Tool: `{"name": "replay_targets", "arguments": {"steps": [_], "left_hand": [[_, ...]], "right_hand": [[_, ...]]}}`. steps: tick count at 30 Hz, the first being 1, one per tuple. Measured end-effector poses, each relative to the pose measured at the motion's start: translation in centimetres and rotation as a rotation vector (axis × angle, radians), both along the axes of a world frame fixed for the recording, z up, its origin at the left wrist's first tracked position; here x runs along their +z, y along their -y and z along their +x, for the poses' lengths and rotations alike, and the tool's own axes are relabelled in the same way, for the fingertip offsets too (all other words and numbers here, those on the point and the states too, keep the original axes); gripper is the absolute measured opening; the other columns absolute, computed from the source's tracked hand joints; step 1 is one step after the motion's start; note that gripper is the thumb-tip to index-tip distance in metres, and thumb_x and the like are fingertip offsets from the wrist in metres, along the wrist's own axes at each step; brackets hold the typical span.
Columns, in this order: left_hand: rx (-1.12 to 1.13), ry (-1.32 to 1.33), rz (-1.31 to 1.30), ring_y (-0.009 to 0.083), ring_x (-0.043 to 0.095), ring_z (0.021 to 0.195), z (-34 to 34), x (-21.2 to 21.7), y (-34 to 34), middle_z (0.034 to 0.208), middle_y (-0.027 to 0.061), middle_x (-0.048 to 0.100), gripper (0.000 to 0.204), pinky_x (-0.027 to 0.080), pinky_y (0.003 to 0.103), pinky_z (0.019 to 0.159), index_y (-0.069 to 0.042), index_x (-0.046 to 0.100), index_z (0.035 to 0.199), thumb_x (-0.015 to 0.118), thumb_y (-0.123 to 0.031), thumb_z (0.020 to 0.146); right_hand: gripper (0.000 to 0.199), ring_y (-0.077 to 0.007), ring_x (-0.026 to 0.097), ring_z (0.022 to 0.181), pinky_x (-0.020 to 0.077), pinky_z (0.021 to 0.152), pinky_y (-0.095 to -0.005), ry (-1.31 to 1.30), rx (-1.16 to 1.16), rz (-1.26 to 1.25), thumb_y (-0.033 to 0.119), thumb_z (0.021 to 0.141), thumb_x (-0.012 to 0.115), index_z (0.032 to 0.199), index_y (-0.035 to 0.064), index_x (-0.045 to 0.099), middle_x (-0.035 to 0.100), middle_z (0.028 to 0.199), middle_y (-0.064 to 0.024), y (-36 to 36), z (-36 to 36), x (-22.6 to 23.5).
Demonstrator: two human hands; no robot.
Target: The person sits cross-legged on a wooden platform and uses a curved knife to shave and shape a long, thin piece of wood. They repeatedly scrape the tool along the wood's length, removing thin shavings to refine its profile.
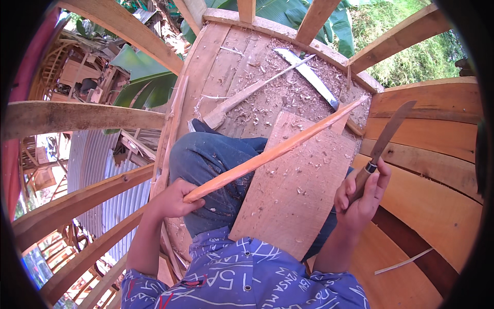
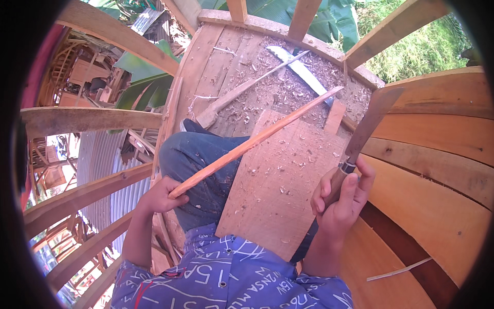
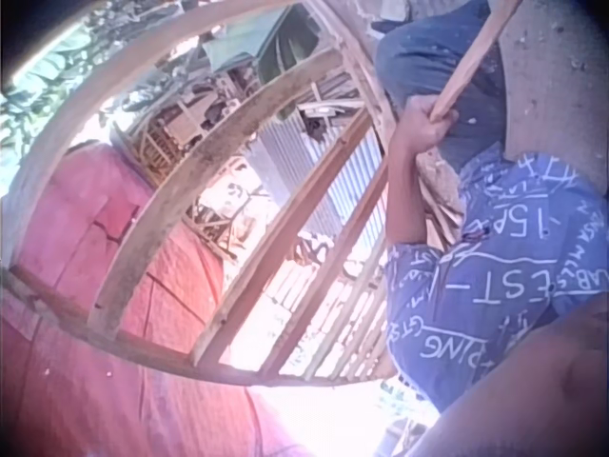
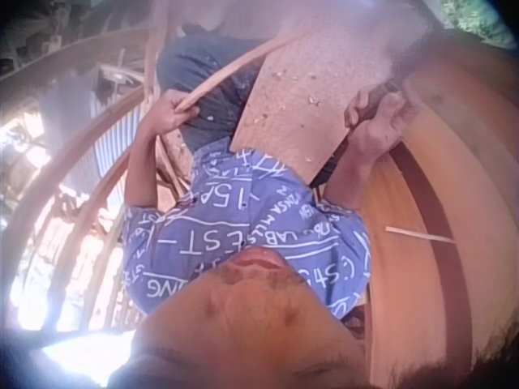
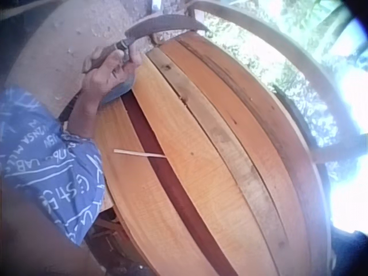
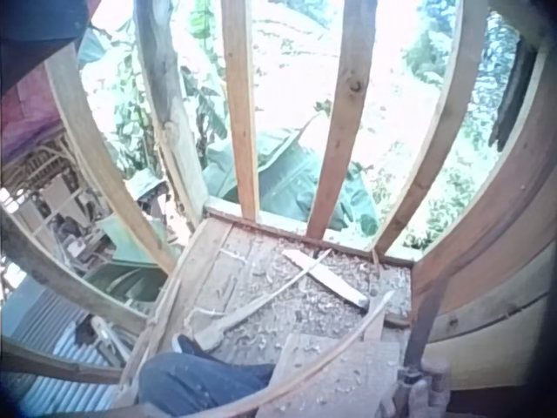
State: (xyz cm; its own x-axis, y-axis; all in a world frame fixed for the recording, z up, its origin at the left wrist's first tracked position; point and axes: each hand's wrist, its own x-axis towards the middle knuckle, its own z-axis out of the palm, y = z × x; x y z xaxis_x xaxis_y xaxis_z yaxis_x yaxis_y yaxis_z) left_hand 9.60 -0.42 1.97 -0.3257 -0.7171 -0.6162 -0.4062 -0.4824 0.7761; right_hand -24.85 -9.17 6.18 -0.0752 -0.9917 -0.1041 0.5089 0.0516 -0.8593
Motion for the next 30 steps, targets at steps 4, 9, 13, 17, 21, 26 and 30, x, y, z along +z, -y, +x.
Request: {"name": "replay_targets", "arguments": {"steps": [4, 9, 13, 17, 21, 26, 30], "left_hand": [[0.004, 0.002, 0.011, 0.0068, 0.038, 0.050, 0.1, 0.0, -0.1, 0.051, 0.0003, 0.041, 0.025, 0.032, 0.029, 0.047, -0.001, 0.048, 0.062, 0.066, -0.010, 0.077], [-0.005, 0.020, -0.002, 0.0067, 0.037, 0.052, 0.0, 0.0, 0.1, 0.052, -0.0012, 0.041, 0.026, 0.031, 0.029, 0.048, -0.002, 0.046, 0.060, 0.066, -0.009, 0.076], [0.010, 0.034, 0.034, 0.0066, 0.037, 0.052, -0.1, 0.1, -0.2, 0.052, -0.0014, 0.040, 0.027, 0.031, 0.029, 0.048, -0.003, 0.046, 0.060, 0.066, -0.009, 0.076], [0.004, 0.033, 0.033, 0.0067, 0.036, 0.052, -0.1, 0.1, 0.0, 0.052, -0.0014, 0.040, 0.027, 0.031, 0.029, 0.048, -0.002, 0.046, 0.061, 0.066, -0.009, 0.077], [-0.023, 0.037, -0.002, 0.0072, 0.039, 0.050, 0.1, -0.1, -0.2, 0.050, 0.0022, 0.042, 0.025, 0.034, 0.029, 0.047, 0.000, 0.049, 0.064, 0.066, -0.010, 0.079], [0.009, 0.032, 0.006, 0.0074, 0.038, 0.050, -0.1, 0.2, -0.2, 0.051, 0.0001, 0.041, 0.027, 0.032, 0.030, 0.047, -0.002, 0.047, 0.061, 0.066, -0.010, 0.077], [-0.017, 0.050, 0.001, 0.0076, 0.038, 0.049, -0.2, 0.2, 0.1, 0.050, 0.0004, 0.042, 0.026, 0.032, 0.029, 0.046, -0.002, 0.048, 0.060, 0.066, -0.010, 0.076]], "right_hand": [[0.026, -0.0054, 0.041, 0.049, 0.0337, 0.044, -0.0194, -0.647, 0.516, -0.118, 0.012, 0.099, 0.046, 0.125, 0.0063, 0.047, 0.051, 0.068, -0.0048, -2.0, 0.8, -2.2], [0.027, -0.0057, 0.041, 0.049, 0.0333, 0.044, -0.0195, -0.340, 0.590, 0.038, 0.011, 0.099, 0.046, 0.125, 0.0063, 0.047, 0.050, 0.066, -0.0033, -1.1, -0.3, -1.5], [0.025, -0.0065, 0.043, 0.046, 0.0330, 0.040, -0.0186, -0.012, 0.283, 0.051, 0.014, 0.100, 0.043, 0.124, 0.0082, 0.046, 0.051, 0.065, -0.0068, -0.6, 0.2, -0.8], [0.027, -0.0085, 0.042, 0.041, 0.0328, 0.037, -0.0199, -0.448, 0.401, -0.108, 0.016, 0.100, 0.042, 0.126, 0.0098, 0.045, 0.053, 0.068, -0.0079, -0.8, 0.7, -2.5], [0.030, -0.0101, 0.050, 0.050, 0.0397, 0.048, -0.0213, -0.801, 0.806, -0.460, 0.012, 0.098, 0.047, 0.128, 0.0075, 0.049, 0.056, 0.070, -0.0070, -2.4, 2.6, -3.5], [0.030, -0.0092, 0.050, 0.054, 0.0415, 0.051, -0.0208, -0.403, 0.492, 0.031, 0.011, 0.098, 0.047, 0.127, 0.0053, 0.050, 0.054, 0.066, -0.0032, -1.7, 0.1, -1.1], [0.028, -0.0069, 0.048, 0.054, 0.0395, 0.050, -0.0202, -0.439, 0.288, -0.016, 0.008, 0.097, 0.047, 0.125, 0.0047, 0.050, 0.052, 0.066, -0.0006, -1.3, 0.3, -0.9]]}}
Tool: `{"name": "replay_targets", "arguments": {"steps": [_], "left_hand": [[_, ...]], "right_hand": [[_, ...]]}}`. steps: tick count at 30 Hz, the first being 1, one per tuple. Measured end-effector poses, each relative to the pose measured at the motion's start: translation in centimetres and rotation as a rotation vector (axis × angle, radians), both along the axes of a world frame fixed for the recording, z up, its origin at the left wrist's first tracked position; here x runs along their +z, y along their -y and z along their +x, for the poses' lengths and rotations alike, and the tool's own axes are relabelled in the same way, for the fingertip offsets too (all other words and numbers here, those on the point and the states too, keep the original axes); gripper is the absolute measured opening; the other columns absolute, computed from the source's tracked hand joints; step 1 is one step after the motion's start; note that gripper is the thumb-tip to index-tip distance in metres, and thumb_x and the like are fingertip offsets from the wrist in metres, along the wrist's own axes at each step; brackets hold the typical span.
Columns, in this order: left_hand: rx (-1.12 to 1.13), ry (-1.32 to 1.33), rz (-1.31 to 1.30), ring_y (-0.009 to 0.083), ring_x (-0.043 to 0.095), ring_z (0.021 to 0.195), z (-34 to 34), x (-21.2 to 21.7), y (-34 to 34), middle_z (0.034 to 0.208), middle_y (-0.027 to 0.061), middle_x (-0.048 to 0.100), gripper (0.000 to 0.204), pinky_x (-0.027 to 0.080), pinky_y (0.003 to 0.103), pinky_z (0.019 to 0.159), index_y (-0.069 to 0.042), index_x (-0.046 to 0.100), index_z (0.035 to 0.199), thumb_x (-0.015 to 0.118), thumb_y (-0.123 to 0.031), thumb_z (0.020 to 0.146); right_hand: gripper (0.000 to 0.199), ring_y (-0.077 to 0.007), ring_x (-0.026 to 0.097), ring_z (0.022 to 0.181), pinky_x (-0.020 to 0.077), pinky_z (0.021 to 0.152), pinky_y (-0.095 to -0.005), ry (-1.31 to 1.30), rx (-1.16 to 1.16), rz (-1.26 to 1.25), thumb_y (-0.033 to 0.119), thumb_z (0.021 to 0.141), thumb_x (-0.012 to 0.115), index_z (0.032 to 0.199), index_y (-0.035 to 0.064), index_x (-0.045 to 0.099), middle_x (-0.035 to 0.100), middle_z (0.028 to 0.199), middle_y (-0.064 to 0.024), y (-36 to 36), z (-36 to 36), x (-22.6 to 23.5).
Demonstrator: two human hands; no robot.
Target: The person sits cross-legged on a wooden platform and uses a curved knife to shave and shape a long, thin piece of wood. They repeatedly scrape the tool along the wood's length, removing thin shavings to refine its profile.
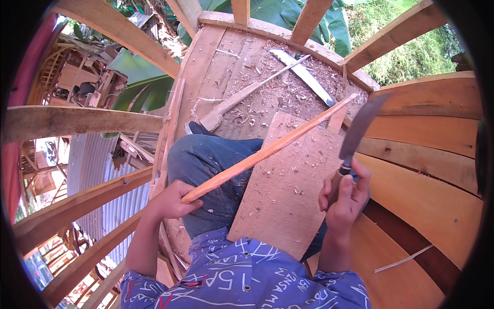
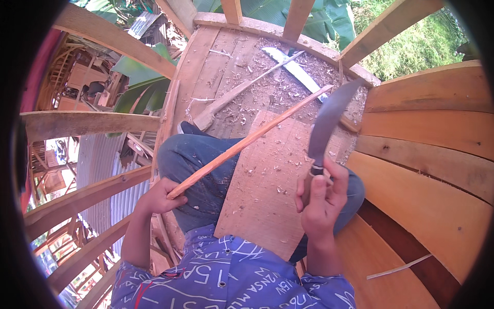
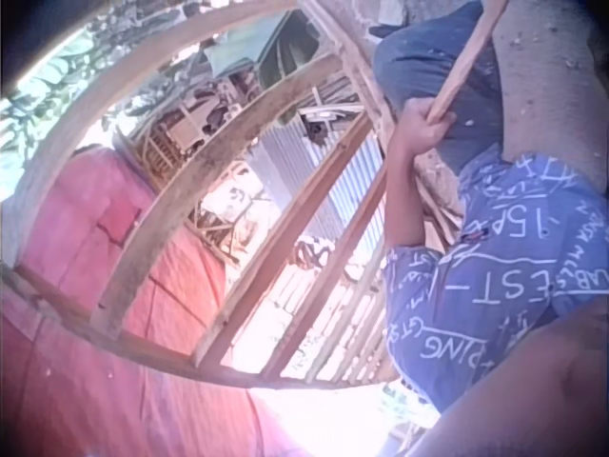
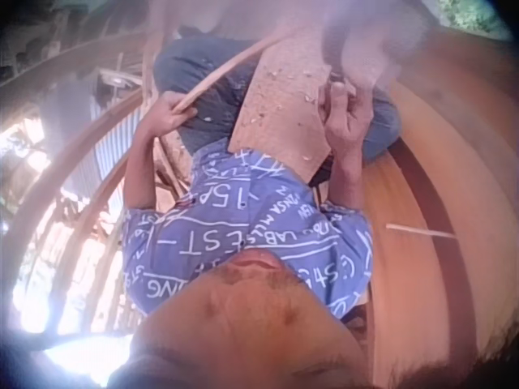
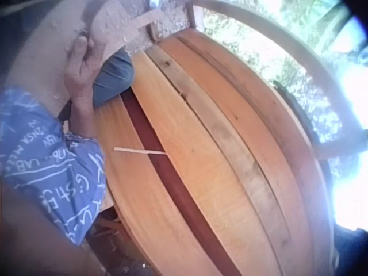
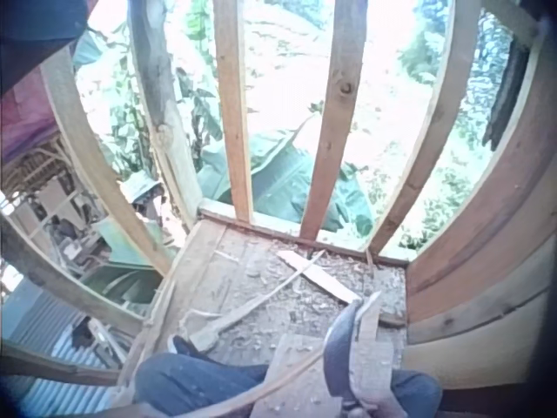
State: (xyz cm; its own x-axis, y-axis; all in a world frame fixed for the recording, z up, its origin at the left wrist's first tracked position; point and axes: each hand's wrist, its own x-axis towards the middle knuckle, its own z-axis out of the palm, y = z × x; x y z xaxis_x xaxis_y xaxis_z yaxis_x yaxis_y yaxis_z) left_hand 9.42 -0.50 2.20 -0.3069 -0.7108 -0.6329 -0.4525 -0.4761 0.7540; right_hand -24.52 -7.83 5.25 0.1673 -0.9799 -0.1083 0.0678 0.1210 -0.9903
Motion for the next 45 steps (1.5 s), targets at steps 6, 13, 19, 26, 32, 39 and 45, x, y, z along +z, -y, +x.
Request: {"name": "replay_targets", "arguments": {"steps": [6, 13, 19, 26, 32, 39, 45], "left_hand": [[0.011, -0.010, -0.006, 0.0070, 0.040, 0.048, -0.2, 0.2, 0.2, 0.050, 0.0003, 0.044, 0.025, 0.032, 0.029, 0.046, -0.002, 0.049, 0.060, 0.067, -0.010, 0.076], [0.027, -0.016, 0.010, 0.0068, 0.040, 0.048, -0.1, 0.0, 0.0, 0.049, 0.0000, 0.044, 0.026, 0.033, 0.029, 0.046, -0.002, 0.049, 0.060, 0.067, -0.010, 0.077], [0.000, 0.008, 0.027, 0.0074, 0.043, 0.051, -0.1, 0.1, 0.1, 0.052, 0.0028, 0.047, 0.022, 0.037, 0.029, 0.049, 0.001, 0.052, 0.067, 0.066, -0.011, 0.079], [-0.001, -0.006, 0.019, 0.0080, 0.043, 0.051, -0.2, 0.3, 0.4, 0.051, 0.0040, 0.047, 0.021, 0.037, 0.030, 0.049, 0.001, 0.052, 0.067, 0.066, -0.011, 0.078], [0.021, 0.009, 0.033, 0.0085, 0.042, 0.051, 0.1, -0.2, -0.3, 0.052, 0.0050, 0.047, 0.022, 0.037, 0.030, 0.049, 0.001, 0.052, 0.067, 0.066, -0.012, 0.078], [-0.003, -0.015, -0.025, 0.0090, 0.040, 0.050, -0.1, -0.5, -0.2, 0.051, 0.0064, 0.045, 0.023, 0.035, 0.030, 0.048, 0.001, 0.051, 0.066, 0.066, -0.012, 0.078], [0.028, 0.009, -0.035, 0.0098, 0.041, 0.050, -0.1, -1.0, -0.8, 0.051, 0.0072, 0.047, 0.024, 0.036, 0.031, 0.048, 0.001, 0.052, 0.066, 0.067, -0.013, 0.078]], "right_hand": [[0.028, -0.0051, 0.043, 0.050, 0.0359, 0.045, -0.0194, -0.021, 0.155, 0.050, 0.008, 0.098, 0.045, 0.126, 0.0066, 0.047, 0.051, 0.068, -0.0027, -0.6, 0.1, -0.5], [0.027, -0.0089, 0.052, 0.055, 0.0411, 0.050, -0.0227, -0.281, 0.460, -0.116, 0.008, 0.097, 0.048, 0.123, 0.0056, 0.052, 0.055, 0.074, -0.0065, -0.9, 2.0, -1.1], [0.026, -0.0235, 0.067, 0.075, 0.0513, 0.067, -0.0339, 0.155, -0.035, 0.171, 0.010, 0.091, 0.057, 0.115, 0.0015, 0.059, 0.066, 0.088, -0.0152, -0.4, 0.0, -0.1], [0.027, -0.0079, 0.052, 0.056, 0.0425, 0.051, -0.0243, -0.278, 0.487, -0.131, 0.013, 0.096, 0.051, 0.122, 0.0052, 0.052, 0.056, 0.069, -0.0055, -1.4, 2.0, -1.0], [0.030, -0.0047, 0.047, 0.050, 0.0366, 0.044, -0.0206, -0.105, 0.065, 0.011, 0.011, 0.098, 0.047, 0.128, 0.0063, 0.043, 0.053, 0.066, -0.0027, -0.5, 1.5, -0.5], [0.028, -0.0060, 0.046, 0.050, 0.0343, 0.042, -0.0190, -0.060, 0.108, 0.076, 0.010, 0.099, 0.044, 0.126, 0.0066, 0.044, 0.051, 0.066, -0.0044, -1.7, 1.3, -0.5], [0.027, -0.0061, 0.044, 0.048, 0.0333, 0.039, -0.0186, -0.083, 0.130, 0.052, 0.011, 0.100, 0.040, 0.126, 0.0062, 0.040, 0.049, 0.064, -0.0045, -2.2, 2.2, -1.5]]}}
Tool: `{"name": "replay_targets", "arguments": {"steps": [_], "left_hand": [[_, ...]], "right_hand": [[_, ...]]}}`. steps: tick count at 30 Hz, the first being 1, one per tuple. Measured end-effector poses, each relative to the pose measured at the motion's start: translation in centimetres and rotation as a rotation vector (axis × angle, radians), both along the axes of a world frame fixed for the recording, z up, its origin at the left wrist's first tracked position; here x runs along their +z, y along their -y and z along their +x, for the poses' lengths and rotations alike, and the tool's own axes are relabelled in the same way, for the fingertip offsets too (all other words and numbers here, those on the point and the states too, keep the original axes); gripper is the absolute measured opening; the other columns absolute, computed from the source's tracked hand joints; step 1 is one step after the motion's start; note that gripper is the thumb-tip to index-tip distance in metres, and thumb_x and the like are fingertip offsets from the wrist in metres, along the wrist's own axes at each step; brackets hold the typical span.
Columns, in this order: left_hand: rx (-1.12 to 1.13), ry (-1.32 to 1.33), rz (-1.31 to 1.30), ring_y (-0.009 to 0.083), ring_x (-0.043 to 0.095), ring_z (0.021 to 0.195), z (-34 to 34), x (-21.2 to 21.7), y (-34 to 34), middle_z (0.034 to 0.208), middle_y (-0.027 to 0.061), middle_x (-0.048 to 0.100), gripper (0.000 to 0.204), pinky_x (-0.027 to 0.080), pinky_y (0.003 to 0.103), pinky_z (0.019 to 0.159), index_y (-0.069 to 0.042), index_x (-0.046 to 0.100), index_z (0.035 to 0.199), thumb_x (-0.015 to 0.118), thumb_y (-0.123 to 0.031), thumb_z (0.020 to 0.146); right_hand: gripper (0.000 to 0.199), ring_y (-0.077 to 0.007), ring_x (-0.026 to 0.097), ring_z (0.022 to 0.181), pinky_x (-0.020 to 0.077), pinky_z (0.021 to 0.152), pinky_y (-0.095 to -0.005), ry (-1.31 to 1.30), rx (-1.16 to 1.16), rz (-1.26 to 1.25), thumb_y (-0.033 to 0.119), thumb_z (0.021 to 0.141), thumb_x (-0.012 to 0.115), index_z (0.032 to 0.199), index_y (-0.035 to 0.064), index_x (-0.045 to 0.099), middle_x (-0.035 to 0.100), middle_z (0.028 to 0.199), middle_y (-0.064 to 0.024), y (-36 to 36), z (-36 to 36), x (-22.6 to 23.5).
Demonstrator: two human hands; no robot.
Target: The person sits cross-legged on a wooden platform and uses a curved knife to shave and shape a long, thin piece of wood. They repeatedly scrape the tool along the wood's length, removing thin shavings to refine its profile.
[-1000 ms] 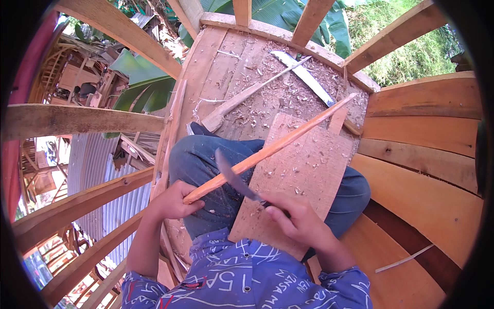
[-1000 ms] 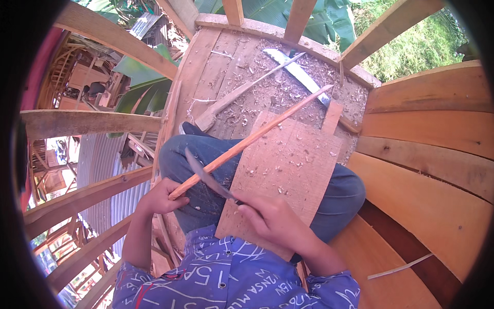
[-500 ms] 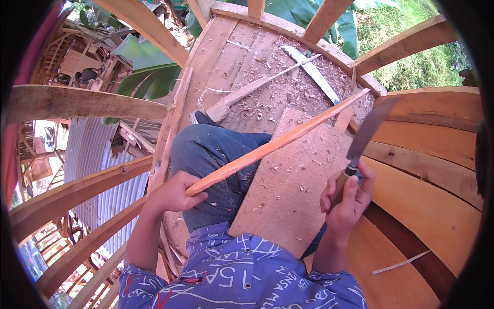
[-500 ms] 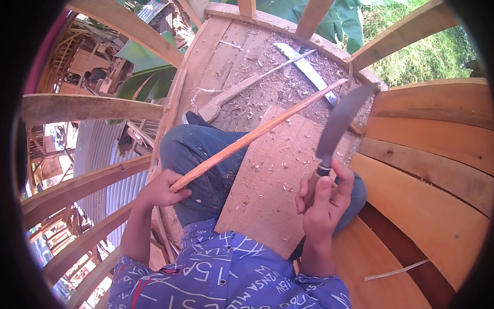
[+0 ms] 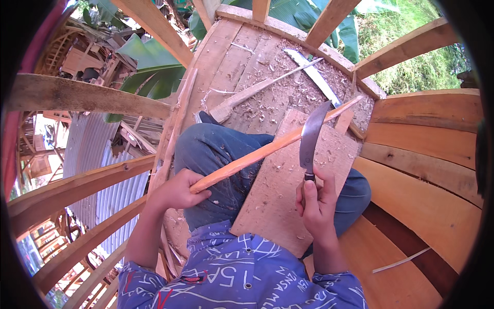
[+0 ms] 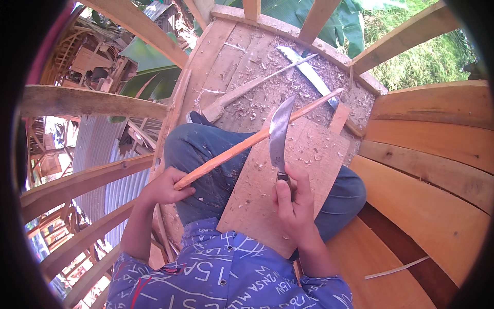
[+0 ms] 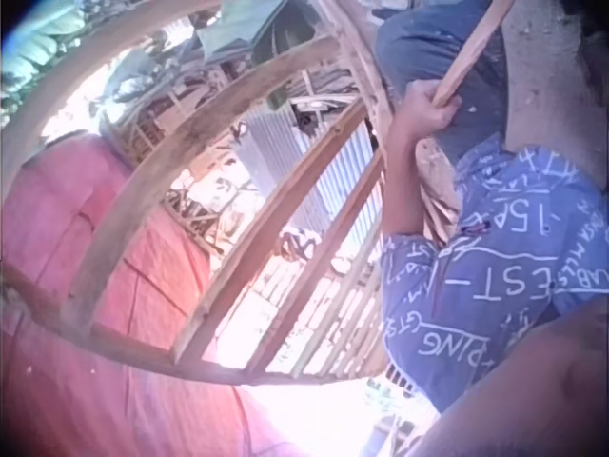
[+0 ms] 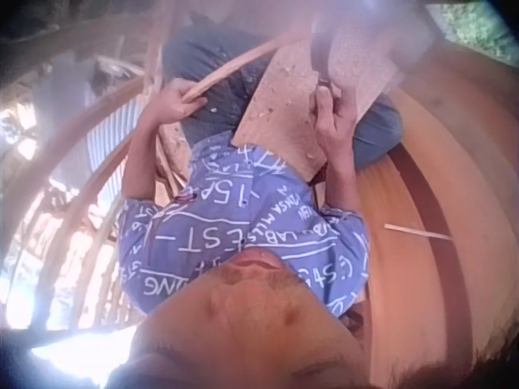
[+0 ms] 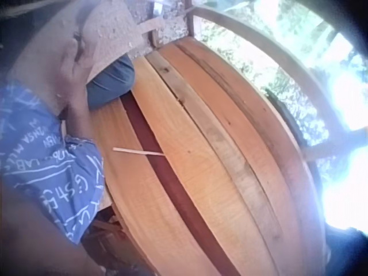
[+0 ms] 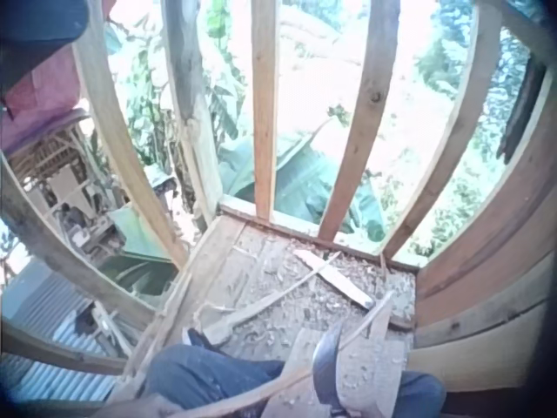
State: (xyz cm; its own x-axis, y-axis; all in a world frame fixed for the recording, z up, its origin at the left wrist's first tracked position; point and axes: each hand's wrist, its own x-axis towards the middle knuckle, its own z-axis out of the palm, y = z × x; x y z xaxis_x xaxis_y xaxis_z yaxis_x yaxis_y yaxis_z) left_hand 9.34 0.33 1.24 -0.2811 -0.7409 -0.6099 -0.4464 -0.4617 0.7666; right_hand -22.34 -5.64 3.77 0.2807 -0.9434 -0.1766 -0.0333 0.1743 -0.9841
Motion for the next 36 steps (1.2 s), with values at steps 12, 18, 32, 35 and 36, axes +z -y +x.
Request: {"name": "replay_targets", "arguments": {"steps": [12, 18, 32, 35, 36], "left_hand": [[-0.012, 0.013, -0.047, 0.0101, 0.045, 0.049, -0.3, -0.1, -0.2, 0.051, 0.0063, 0.048, 0.022, 0.038, 0.032, 0.049, 0.001, 0.054, 0.067, 0.067, -0.013, 0.078], [0.009, 0.036, -0.057, 0.0089, 0.043, 0.049, -0.7, -0.3, 0.1, 0.050, 0.0045, 0.046, 0.023, 0.037, 0.031, 0.048, 0.001, 0.052, 0.067, 0.066, -0.013, 0.078], [0.148, 0.043, -0.120, 0.0152, 0.051, 0.063, -6.5, 4.9, -0.2, 0.067, 0.0125, 0.057, 0.032, 0.044, 0.033, 0.063, 0.002, 0.061, 0.100, 0.069, -0.024, 0.082], [0.180, -0.025, -0.150, 0.0147, 0.053, 0.066, -8.6, 6.8, 0.1, 0.071, 0.0121, 0.059, 0.036, 0.045, 0.033, 0.064, 0.003, 0.060, 0.104, 0.067, -0.025, 0.084], [0.191, -0.030, -0.160, 0.0146, 0.054, 0.067, -8.9, 7.0, 0.1, 0.071, 0.0122, 0.059, 0.035, 0.046, 0.033, 0.064, 0.003, 0.060, 0.105, 0.067, -0.025, 0.084]], "right_hand": [[0.027, -0.0058, 0.042, 0.045, 0.0327, 0.039, -0.0187, -0.136, 0.319, -0.268, 0.014, 0.100, 0.041, 0.127, 0.0082, 0.042, 0.050, 0.064, -0.0035, -0.8, 1.2, -1.2], [0.027, -0.0060, 0.044, 0.050, 0.0366, 0.046, -0.0201, -0.066, 0.181, 0.018, 0.010, 0.098, 0.045, 0.124, 0.0074, 0.049, 0.051, 0.067, -0.0026, 0.1, 0.4, 0.0], [0.021, -0.0037, 0.044, 0.052, 0.0340, 0.047, -0.0198, -0.172, -0.026, -0.137, 0.012, 0.095, 0.052, 0.110, 0.0003, 0.058, 0.049, 0.062, 0.0006, -0.8, -0.6, 1.6], [0.017, -0.0077, 0.051, 0.057, 0.0385, 0.049, -0.0234, -0.343, -0.010, -0.308, 0.010, 0.088, 0.062, 0.102, 0.0006, 0.060, 0.053, 0.066, -0.0036, -1.1, -0.9, 2.1], [0.015, -0.0090, 0.051, 0.055, 0.0394, 0.049, -0.0244, -0.347, -0.030, -0.386, 0.010, 0.087, 0.063, 0.099, 0.0009, 0.060, 0.054, 0.065, -0.0045, -1.0, -0.7, 2.2]]}}
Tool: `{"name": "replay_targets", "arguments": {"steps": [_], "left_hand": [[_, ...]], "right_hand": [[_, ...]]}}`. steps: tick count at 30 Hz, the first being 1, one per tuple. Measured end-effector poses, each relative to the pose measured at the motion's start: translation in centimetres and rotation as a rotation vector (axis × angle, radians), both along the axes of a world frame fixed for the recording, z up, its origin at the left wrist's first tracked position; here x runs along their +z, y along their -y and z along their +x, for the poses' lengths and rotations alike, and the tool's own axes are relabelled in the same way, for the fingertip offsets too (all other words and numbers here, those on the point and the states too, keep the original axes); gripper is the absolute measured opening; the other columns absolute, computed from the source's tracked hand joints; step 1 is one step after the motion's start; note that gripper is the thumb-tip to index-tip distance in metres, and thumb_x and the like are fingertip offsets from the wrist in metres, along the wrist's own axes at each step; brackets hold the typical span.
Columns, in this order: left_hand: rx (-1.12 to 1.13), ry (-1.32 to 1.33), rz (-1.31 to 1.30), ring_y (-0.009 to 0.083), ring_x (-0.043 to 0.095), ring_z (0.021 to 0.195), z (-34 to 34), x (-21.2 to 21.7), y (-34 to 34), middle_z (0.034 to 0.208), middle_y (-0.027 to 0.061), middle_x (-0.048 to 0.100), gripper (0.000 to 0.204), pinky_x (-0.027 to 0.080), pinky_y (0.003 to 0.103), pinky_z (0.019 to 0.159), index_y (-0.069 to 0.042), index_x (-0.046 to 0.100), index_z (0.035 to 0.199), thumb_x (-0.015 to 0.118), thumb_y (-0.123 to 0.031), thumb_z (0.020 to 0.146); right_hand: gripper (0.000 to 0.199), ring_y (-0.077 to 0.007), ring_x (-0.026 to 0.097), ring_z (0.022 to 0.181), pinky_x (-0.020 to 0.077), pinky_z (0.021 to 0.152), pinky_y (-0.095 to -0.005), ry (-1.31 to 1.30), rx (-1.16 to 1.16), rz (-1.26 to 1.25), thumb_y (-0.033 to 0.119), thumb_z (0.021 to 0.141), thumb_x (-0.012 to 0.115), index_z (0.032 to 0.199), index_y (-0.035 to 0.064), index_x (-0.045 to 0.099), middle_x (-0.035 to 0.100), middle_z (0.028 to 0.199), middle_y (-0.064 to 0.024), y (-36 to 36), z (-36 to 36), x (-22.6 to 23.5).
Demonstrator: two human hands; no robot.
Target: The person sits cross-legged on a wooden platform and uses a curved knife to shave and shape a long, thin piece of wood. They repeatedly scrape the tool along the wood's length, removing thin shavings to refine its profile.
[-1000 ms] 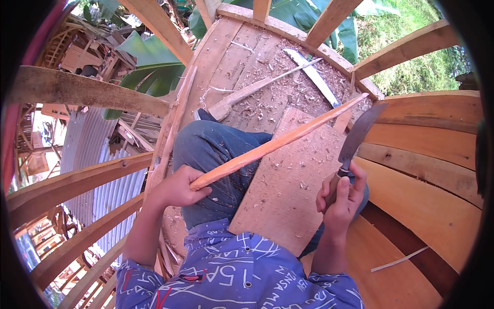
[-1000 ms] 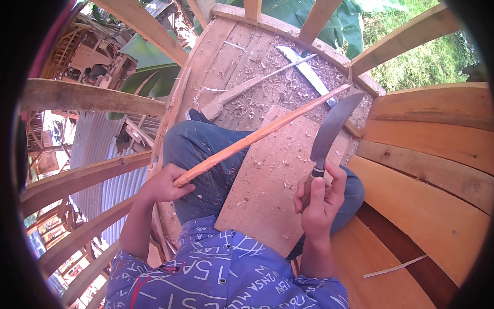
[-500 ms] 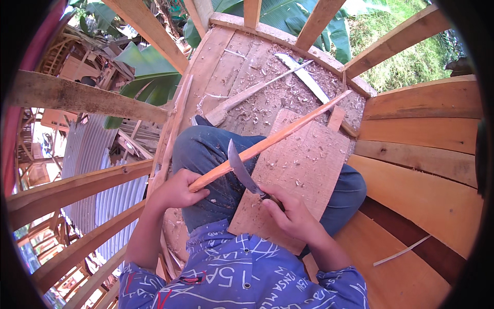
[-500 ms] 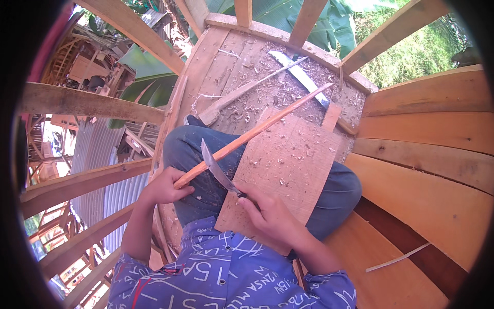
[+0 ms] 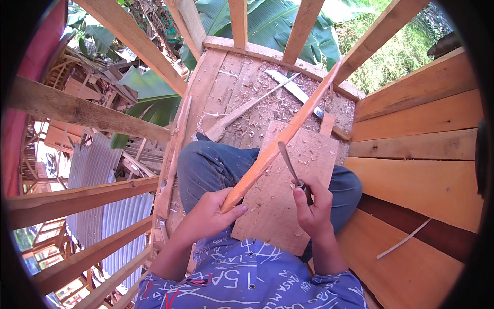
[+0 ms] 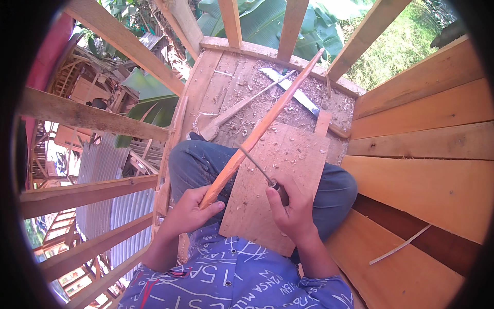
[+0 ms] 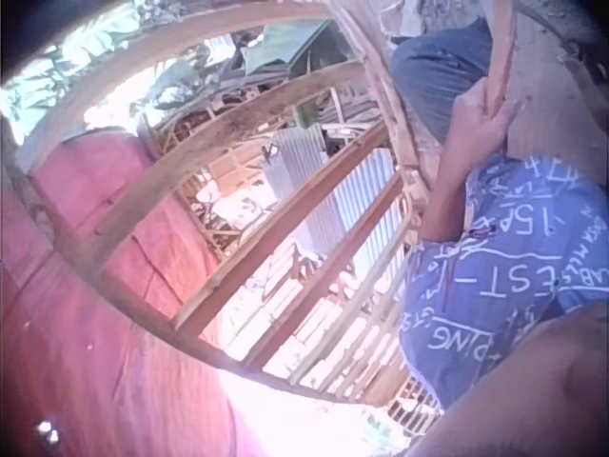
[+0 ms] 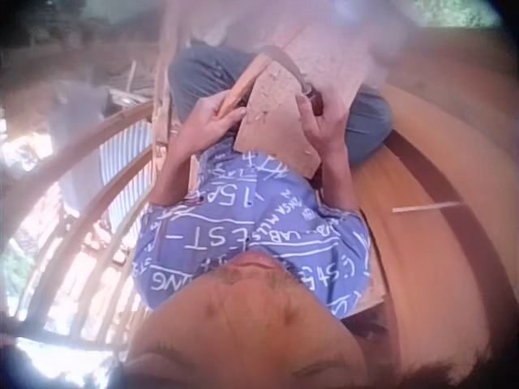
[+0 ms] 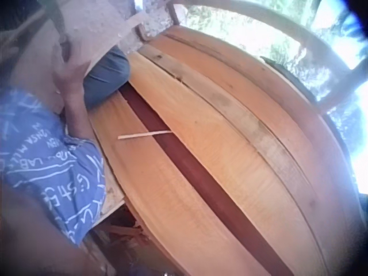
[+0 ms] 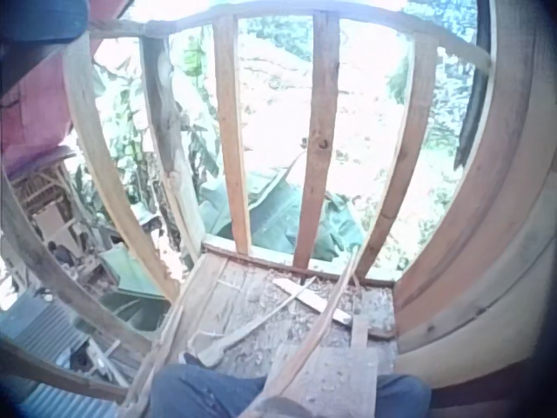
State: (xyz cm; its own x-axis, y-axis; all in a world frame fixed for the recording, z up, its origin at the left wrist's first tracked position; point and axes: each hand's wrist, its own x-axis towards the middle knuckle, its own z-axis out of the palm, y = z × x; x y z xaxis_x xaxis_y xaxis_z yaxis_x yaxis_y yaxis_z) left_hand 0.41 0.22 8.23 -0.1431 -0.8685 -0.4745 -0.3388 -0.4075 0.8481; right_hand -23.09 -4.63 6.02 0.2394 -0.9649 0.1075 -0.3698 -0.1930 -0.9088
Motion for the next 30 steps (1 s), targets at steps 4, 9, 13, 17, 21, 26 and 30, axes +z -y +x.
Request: {"name": "replay_targets", "arguments": {"steps": [4, 9, 13, 17, 21, 26, 30], "left_hand": [[0.023, -0.005, -0.019, 0.0141, 0.057, 0.069, -0.9, 0.9, 0.0, 0.073, 0.0126, 0.061, 0.035, 0.046, 0.032, 0.066, 0.003, 0.059, 0.108, 0.066, -0.024, 0.086], [0.057, 0.020, -0.117, 0.0142, 0.059, 0.069, -2.0, 2.6, 0.1, 0.073, 0.0128, 0.062, 0.033, 0.047, 0.031, 0.065, 0.002, 0.058, 0.109, 0.064, -0.022, 0.087], [0.032, 0.073, -0.121, 0.0211, 0.061, 0.065, -3.0, 3.7, -0.1, 0.072, 0.0165, 0.061, 0.032, 0.046, 0.034, 0.061, 0.003, 0.056, 0.105, 0.064, -0.023, 0.088], [-0.052, 0.112, -0.044, 0.0100, 0.049, 0.065, -3.9, 4.3, -1.2, 0.070, 0.0051, 0.055, 0.032, 0.041, 0.028, 0.060, 0.004, 0.054, 0.112, 0.061, -0.017, 0.089], [-0.057, 0.103, -0.077, 0.0369, 0.060, 0.063, -4.6, 4.4, -1.0, 0.066, 0.0213, 0.055, 0.031, 0.044, 0.039, 0.057, 0.002, 0.051, 0.095, 0.063, -0.025, 0.089], [-0.045, 0.104, -0.086, 0.0377, 0.059, 0.063, -4.0, 4.1, -1.4, 0.067, 0.0210, 0.055, 0.031, 0.044, 0.039, 0.058, 0.002, 0.051, 0.097, 0.062, -0.026, 0.089], [-0.037, 0.151, -0.154, 0.0383, 0.061, 0.065, -4.2, 3.9, -1.2, 0.068, 0.0208, 0.057, 0.032, 0.045, 0.040, 0.059, 0.002, 0.051, 0.098, 0.062, -0.026, 0.089]], "right_hand": [[0.015, -0.0149, 0.055, 0.049, 0.0418, 0.045, -0.0292, -0.031, 0.008, -0.063, 0.012, 0.082, 0.070, 0.087, 0.0024, 0.060, 0.056, 0.063, -0.0073, -0.1, 0.0, 0.9], [0.022, -0.0207, 0.057, 0.045, 0.0424, 0.043, -0.0336, -0.099, 0.084, -0.146, 0.021, 0.080, 0.073, 0.078, 0.0042, 0.060, 0.055, 0.056, -0.0087, 0.0, 0.0, 0.9], [0.030, -0.0243, 0.056, 0.045, 0.0427, 0.043, -0.0350, -0.245, 0.024, -0.213, 0.030, 0.080, 0.073, 0.070, 0.0059, 0.058, 0.053, 0.053, -0.0086, 0.2, -0.4, 0.8], [0.035, -0.0262, 0.053, 0.044, 0.0397, 0.043, -0.0351, -0.311, -0.169, -0.245, 0.033, 0.079, 0.073, 0.066, 0.0060, 0.055, 0.049, 0.052, -0.0102, 2.0, -2.4, 0.9], [0.041, -0.0269, 0.045, 0.042, 0.0351, 0.043, -0.0334, -0.243, -0.298, -0.220, 0.032, 0.081, 0.071, 0.064, 0.0019, 0.051, 0.044, 0.050, -0.0121, 2.2, -3.3, 0.1], [0.044, -0.0260, 0.044, 0.043, 0.0346, 0.044, -0.0329, -0.177, -0.467, -0.107, 0.034, 0.083, 0.070, 0.064, 0.0002, 0.049, 0.044, 0.051, -0.0131, 3.0, -5.9, 0.0], [0.047, -0.0261, 0.047, 0.042, 0.0367, 0.043, -0.0335, -0.217, -0.158, -0.218, 0.040, 0.081, 0.071, 0.062, 0.0024, 0.051, 0.044, 0.048, -0.0117, 0.6, -3.5, 1.4]]}}
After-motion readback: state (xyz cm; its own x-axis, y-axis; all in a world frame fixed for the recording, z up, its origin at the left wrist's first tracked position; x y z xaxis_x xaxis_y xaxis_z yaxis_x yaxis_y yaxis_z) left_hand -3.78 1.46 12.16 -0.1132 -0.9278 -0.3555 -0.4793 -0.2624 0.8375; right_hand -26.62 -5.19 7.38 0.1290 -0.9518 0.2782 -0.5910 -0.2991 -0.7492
